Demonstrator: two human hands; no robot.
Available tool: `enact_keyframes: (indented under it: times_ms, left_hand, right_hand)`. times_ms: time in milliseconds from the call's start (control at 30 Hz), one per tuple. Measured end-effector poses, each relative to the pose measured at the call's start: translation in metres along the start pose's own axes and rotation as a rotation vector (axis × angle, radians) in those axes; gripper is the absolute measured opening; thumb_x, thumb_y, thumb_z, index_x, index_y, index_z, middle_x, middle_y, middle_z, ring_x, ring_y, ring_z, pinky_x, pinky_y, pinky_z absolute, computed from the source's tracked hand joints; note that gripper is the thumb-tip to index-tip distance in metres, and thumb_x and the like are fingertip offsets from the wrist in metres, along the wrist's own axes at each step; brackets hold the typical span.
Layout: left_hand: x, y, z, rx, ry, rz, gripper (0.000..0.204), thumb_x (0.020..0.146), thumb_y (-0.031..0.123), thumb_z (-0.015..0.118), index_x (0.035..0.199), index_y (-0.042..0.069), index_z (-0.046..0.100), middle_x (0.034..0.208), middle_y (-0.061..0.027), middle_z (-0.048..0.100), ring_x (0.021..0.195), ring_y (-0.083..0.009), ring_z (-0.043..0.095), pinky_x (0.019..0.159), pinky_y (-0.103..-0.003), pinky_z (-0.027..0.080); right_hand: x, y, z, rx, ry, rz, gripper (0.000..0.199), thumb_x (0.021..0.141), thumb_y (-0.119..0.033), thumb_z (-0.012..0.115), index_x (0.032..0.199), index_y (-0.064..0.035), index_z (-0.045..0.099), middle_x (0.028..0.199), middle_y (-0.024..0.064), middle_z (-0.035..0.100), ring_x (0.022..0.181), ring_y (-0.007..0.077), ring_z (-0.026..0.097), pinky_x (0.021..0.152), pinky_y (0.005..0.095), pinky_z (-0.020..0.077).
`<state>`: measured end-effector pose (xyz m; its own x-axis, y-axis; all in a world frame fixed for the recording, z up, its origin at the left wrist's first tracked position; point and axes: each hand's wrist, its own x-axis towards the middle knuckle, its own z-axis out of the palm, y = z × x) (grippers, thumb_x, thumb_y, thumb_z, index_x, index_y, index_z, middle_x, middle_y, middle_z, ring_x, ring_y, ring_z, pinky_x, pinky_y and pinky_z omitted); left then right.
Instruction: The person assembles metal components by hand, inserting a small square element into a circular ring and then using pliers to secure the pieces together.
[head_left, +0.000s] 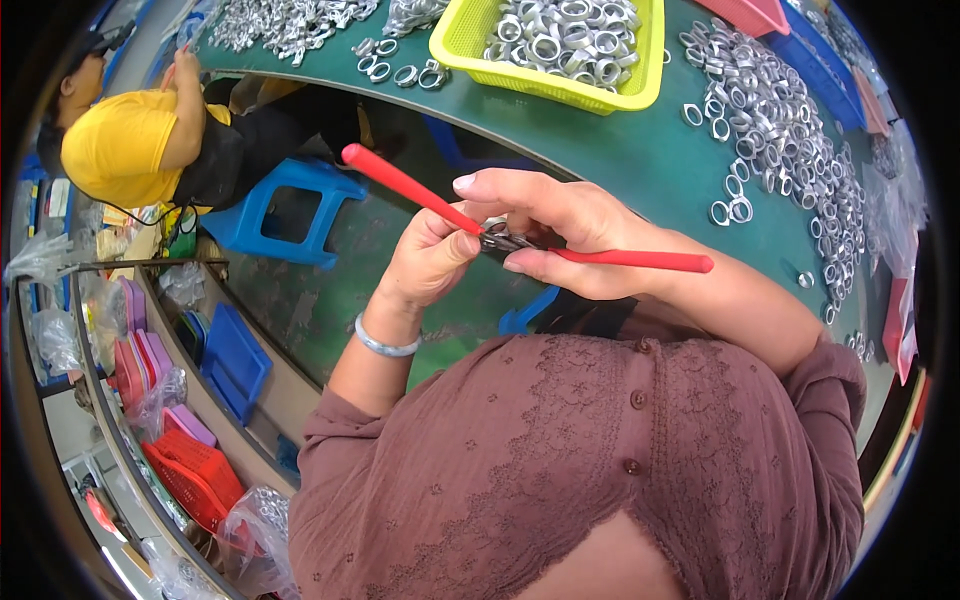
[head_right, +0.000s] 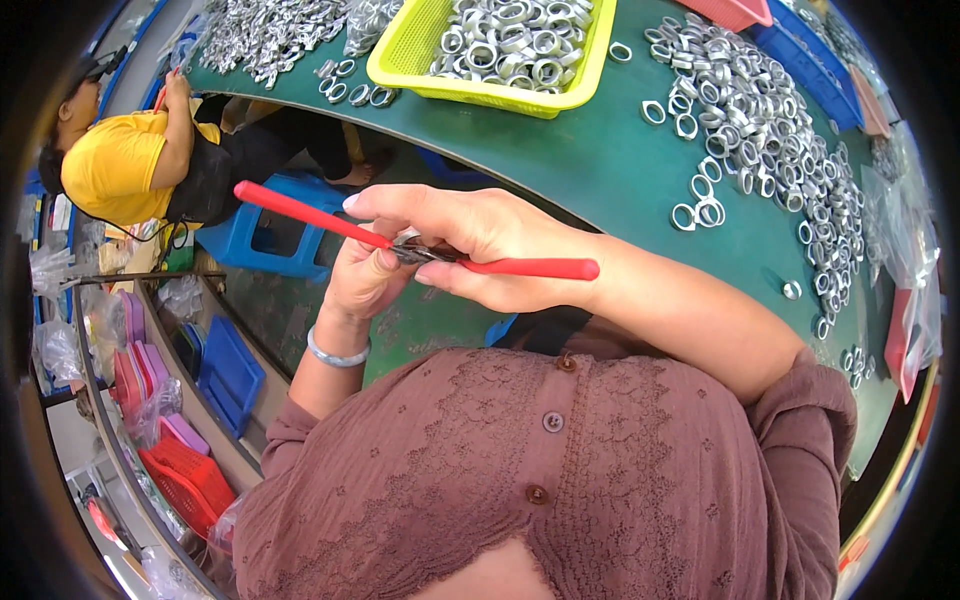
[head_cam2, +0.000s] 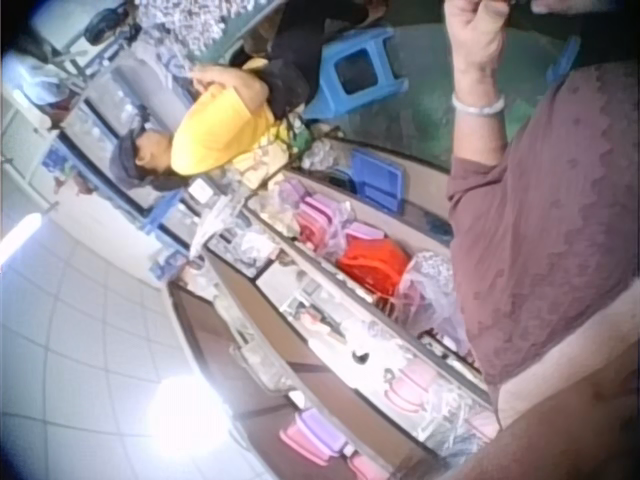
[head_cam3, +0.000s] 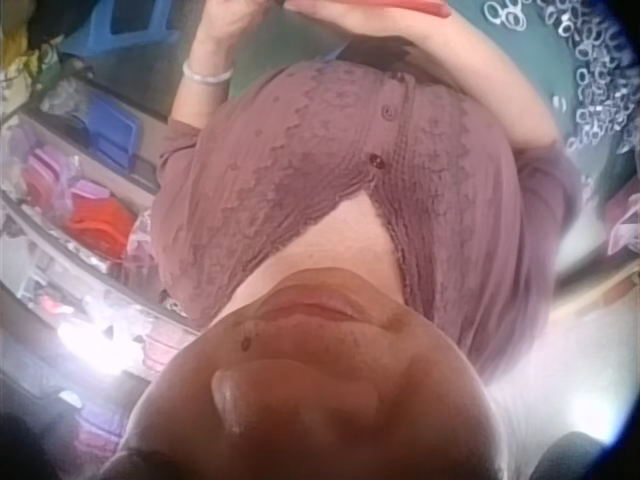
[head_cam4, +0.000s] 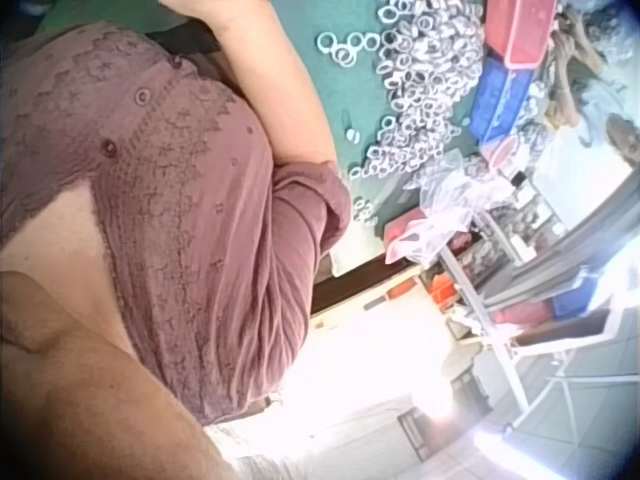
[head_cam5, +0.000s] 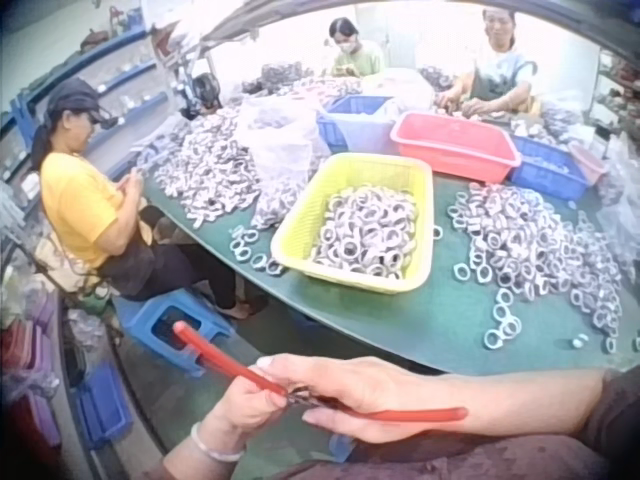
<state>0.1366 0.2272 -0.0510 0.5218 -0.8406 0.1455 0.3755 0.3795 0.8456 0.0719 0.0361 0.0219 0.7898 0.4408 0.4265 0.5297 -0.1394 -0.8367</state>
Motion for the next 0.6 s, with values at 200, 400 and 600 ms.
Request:
enact_keyframes:
  times_ms: [200,400,600]
  left_hand:
    - [0.004,0.005,0.012,-0.12,-0.008,-0.014,0.06,0.081,0.025,0.062,0.127,-0.003,0.037,0.117,-0.0138,0.052,0.108,-0.0252,0.051,0.091,-0.036,0.041]
    - [-0.001,-0.001,0.01,-0.147,0.083,-0.023,0.036,0.081,0.029,0.062,0.103,0.001,0.059,0.101,-0.0073,0.06,0.093,-0.0162,0.054,0.078,-0.029,0.041]
    - [-0.001,0.002,0.011,-0.11,0.084,-0.014,0.036,0.082,0.029,0.061,0.102,0.0,0.059,0.102,-0.0084,0.06,0.094,-0.0171,0.054,0.079,-0.029,0.042]
  right_hand:
    - [0.0,0.003,0.004,0.013,0.042,-0.059,0.065,0.072,0.009,0.056,0.13,-0.0092,0.032,0.108,0.0131,0.057,0.069,0.0173,0.055,0.064,0.0295,0.0448]
    - [-0.003,0.005,0.008,0.185,0.052,0.038,0.063,0.076,0.008,0.055,0.131,-0.0103,0.03,0.108,0.0141,0.056,0.078,0.0171,0.056,0.069,0.0297,0.0448]
    - [-0.003,0.006,0.012,0.265,0.107,0.025,0.063,0.076,0.008,0.054,0.131,-0.0107,0.031,0.107,0.0132,0.056,0.081,0.018,0.057,0.072,0.03,0.0456]
